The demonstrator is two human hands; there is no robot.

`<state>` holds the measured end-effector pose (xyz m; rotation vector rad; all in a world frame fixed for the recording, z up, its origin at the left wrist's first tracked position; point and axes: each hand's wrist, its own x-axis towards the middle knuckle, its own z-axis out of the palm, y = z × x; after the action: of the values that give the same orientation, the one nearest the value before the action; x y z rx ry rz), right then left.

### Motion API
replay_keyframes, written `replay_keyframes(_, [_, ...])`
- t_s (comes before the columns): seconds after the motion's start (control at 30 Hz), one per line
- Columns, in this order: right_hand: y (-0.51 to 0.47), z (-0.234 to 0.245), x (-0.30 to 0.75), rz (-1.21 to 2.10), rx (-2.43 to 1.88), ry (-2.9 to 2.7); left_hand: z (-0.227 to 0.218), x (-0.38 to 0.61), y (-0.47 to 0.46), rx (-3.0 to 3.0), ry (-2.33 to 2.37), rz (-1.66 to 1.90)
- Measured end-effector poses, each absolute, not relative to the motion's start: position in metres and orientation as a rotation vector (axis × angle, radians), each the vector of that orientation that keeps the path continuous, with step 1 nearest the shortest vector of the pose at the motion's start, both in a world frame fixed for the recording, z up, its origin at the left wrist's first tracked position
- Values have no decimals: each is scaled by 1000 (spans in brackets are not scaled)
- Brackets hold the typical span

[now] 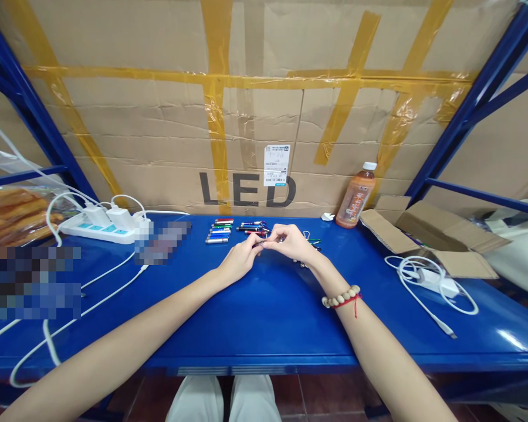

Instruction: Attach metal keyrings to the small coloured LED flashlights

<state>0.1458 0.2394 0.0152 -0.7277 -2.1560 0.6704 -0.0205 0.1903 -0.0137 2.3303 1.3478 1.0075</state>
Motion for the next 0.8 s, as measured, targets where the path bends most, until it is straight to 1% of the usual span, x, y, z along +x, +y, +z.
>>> replay_keyframes(0.17, [238, 14, 143, 739, -846, -2133, -15, -20, 191, 2348, 1374, 1044])
replay_keyframes(0.33, [235, 13, 140, 819, -992, -2052, -15, -19, 190, 2389, 1521, 1023])
replay_keyframes(0.5, [235, 15, 138, 878, -1003, -2042, -14, -17, 191, 2381, 1601, 1006])
replay_keyframes(0.8, [244, 21, 150, 647, -1012, -2073, -8, -13, 190, 2271, 1604, 1052])
